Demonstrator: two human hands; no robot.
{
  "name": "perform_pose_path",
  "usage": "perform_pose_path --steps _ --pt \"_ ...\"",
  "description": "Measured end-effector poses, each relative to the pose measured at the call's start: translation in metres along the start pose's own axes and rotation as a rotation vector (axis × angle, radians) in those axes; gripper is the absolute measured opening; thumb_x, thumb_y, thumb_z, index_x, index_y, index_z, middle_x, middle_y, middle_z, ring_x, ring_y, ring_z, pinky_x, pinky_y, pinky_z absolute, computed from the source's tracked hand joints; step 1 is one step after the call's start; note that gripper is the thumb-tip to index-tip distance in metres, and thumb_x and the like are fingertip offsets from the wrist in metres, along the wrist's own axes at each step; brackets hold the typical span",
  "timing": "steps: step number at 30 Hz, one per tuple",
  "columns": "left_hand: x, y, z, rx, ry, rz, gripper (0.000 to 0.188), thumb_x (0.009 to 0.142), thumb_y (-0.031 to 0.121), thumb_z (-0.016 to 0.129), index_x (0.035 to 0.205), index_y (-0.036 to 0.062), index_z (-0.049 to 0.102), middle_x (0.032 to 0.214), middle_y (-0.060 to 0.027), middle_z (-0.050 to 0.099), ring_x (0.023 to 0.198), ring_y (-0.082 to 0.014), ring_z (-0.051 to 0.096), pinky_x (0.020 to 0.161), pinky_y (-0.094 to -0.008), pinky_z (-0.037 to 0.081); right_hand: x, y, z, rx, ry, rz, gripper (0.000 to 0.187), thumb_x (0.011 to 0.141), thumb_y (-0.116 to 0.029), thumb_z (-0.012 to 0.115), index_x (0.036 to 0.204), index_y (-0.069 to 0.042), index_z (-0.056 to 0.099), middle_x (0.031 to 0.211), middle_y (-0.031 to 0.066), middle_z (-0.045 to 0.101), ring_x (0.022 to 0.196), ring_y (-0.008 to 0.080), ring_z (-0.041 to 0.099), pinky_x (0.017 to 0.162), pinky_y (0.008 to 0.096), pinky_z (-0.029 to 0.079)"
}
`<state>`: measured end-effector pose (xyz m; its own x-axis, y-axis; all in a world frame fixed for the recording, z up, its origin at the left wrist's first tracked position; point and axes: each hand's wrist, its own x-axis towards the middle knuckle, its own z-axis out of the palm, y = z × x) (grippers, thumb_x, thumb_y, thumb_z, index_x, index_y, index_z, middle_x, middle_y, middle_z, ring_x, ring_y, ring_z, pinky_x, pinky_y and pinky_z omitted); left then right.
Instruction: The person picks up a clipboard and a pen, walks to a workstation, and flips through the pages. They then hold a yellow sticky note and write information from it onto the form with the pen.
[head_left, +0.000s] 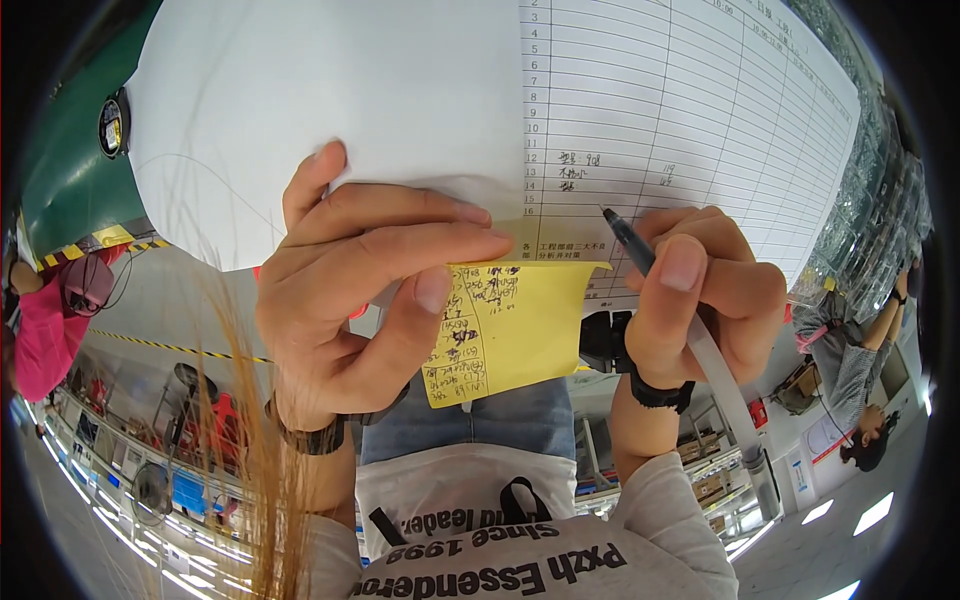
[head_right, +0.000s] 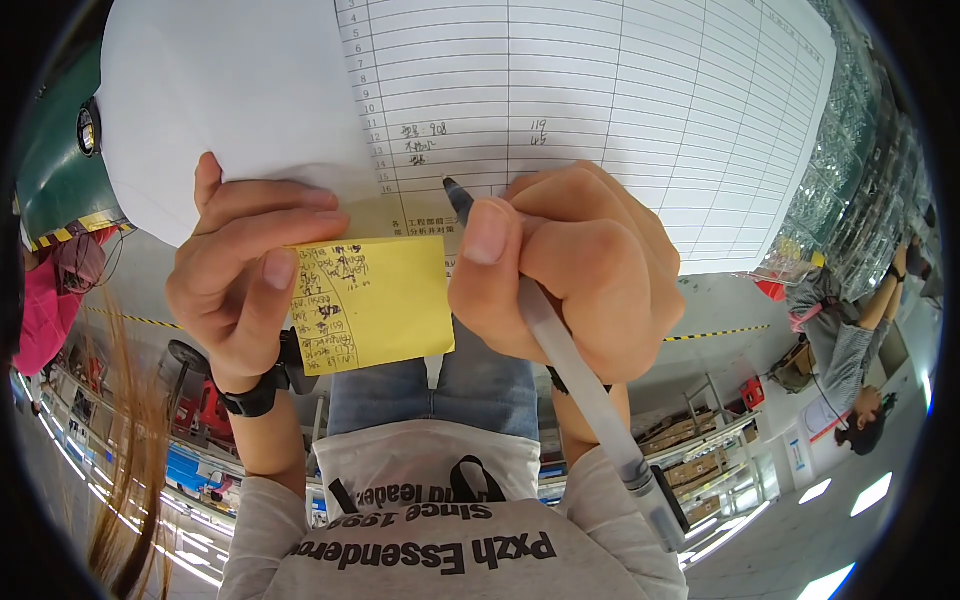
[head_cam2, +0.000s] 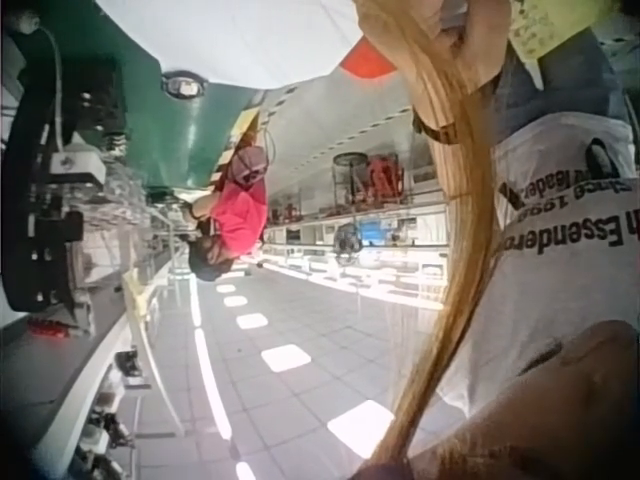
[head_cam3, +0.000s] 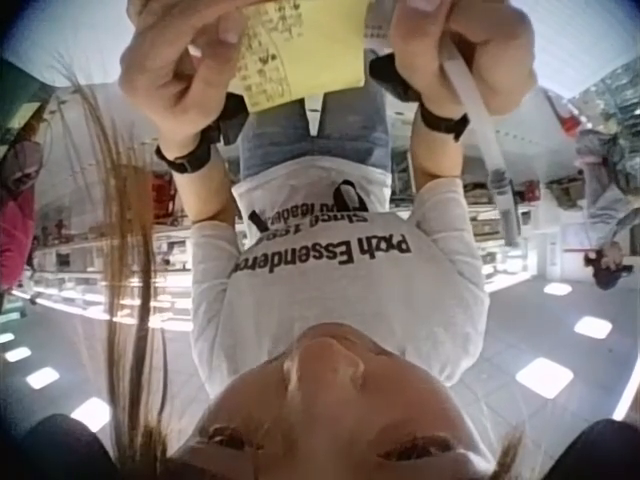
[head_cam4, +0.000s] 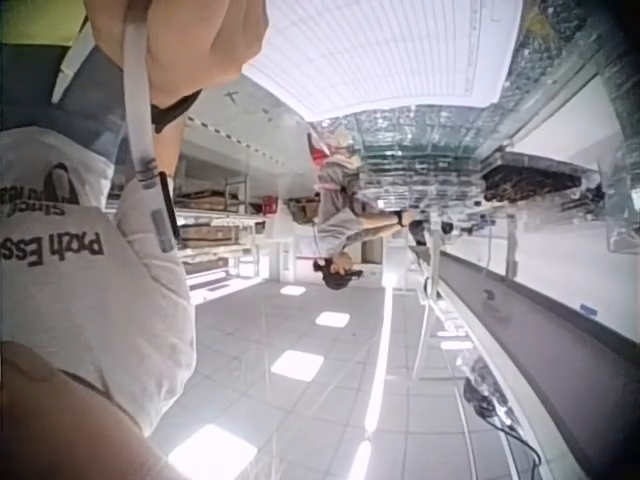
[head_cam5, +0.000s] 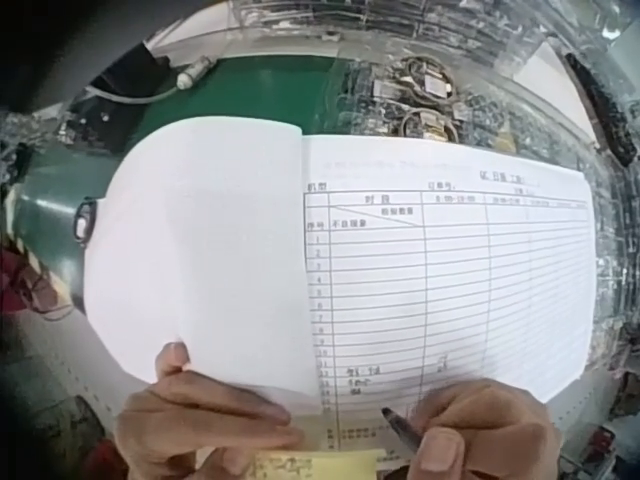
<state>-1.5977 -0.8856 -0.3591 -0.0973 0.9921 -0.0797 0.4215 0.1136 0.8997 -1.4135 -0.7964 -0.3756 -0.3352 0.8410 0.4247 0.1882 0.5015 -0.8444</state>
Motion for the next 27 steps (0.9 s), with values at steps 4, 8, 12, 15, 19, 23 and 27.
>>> perform_pose_path --steps 4,8,12,15,19,23,27 --pt "0.0 -0.001 0.001 -0.002 0.002 0.011 0.022 0.077 0.009 0.053 0.086 -0.0013 0.069 0.086 -0.0114 0.068 0.089 -0.0182 0.062 0.111 -0.0357 0.015 -0.001 -0.002 -0.001 -0.031 0.021 0.026 0.025 0.07 0.007 0.067 0.065 -0.003 0.045 0.05 0.009 0.052 0.04 0.0138 0.05 0.035 0.0226 0.038" --pt "-0.001 0.0 0.001 0.004 -0.001 0.004 0.022 0.077 0.009 0.053 0.086 -0.0013 0.069 0.086 -0.0116 0.068 0.088 -0.0182 0.062 0.11 -0.0356 0.015 -0.001 0.002 0.004 -0.031 0.083 -0.013 0.026 0.069 0.007 0.069 0.065 -0.003 0.045 0.051 0.009 0.053 0.041 0.0149 0.052 0.036 0.0233 0.04" --pt "-0.001 0.001 0.002 0.009 0.006 0.0 0.021 0.077 0.009 0.053 0.086 -0.0013 0.069 0.086 -0.0114 0.068 0.088 -0.0182 0.062 0.11 -0.0355 0.015 -0.002 -0.004 -0.004 -0.151 -0.089 -0.029 0.021 0.078 0.002 0.064 0.071 -0.001 0.044 0.055 0.0119 0.057 0.049 0.02 0.058 0.046 0.0318 0.049" --pt "-0.001 0.001 0.003 0.012 0.013 0.0 0.021 0.077 0.009 0.053 0.086 -0.0012 0.069 0.085 -0.0116 0.068 0.087 -0.0182 0.062 0.11 -0.0355 0.015 -0.002 -0.005 -0.006 -0.218 -0.189 -0.028 0.02 0.084 -0.001 0.061 0.075 -0.001 0.044 0.058 0.014 0.059 0.053 0.023 0.061 0.05 0.0359 0.052" --pt "-0.001 0.003 0.003 0.011 0.016 -0.017 0.021 0.076 0.009 0.053 0.085 -0.0009 0.069 0.085 -0.0117 0.068 0.087 -0.0182 0.062 0.11 -0.0358 0.015 -0.003 0.001 -0.001 -0.214 -0.147 -0.071 0.02 0.077 0.003 0.06 0.069 -0.002 0.042 0.056 0.0127 0.057 0.049 0.0228 0.059 0.044 0.0323 0.049" --pt "-0.003 0.002 0.002 0.003 0.026 -0.021 0.021 0.075 0.008 0.053 0.085 -0.0008 0.069 0.085 -0.0118 0.068 0.088 -0.0182 0.062 0.11 -0.0361 0.015 -0.003 0.003 0.007 -0.198 -0.047 -0.13 0.026 0.062 0.009 0.064 0.06 -0.004 0.041 0.053 0.0079 0.052 0.041 0.0196 0.053 0.036 0.0255 0.043" --pt "-0.003 0.001 0.001 0.006 0.019 -0.024 0.022 0.075 0.009 0.053 0.085 -0.0009 0.069 0.085 -0.0114 0.068 0.088 -0.0183 0.063 0.111 -0.0363 0.015 -0.002 0.001 0.007 -0.216 -0.058 -0.101 0.027 0.062 0.009 0.063 0.06 -0.004 0.04 0.053 0.0076 0.052 0.042 0.0199 0.053 0.036 0.0261 0.044"
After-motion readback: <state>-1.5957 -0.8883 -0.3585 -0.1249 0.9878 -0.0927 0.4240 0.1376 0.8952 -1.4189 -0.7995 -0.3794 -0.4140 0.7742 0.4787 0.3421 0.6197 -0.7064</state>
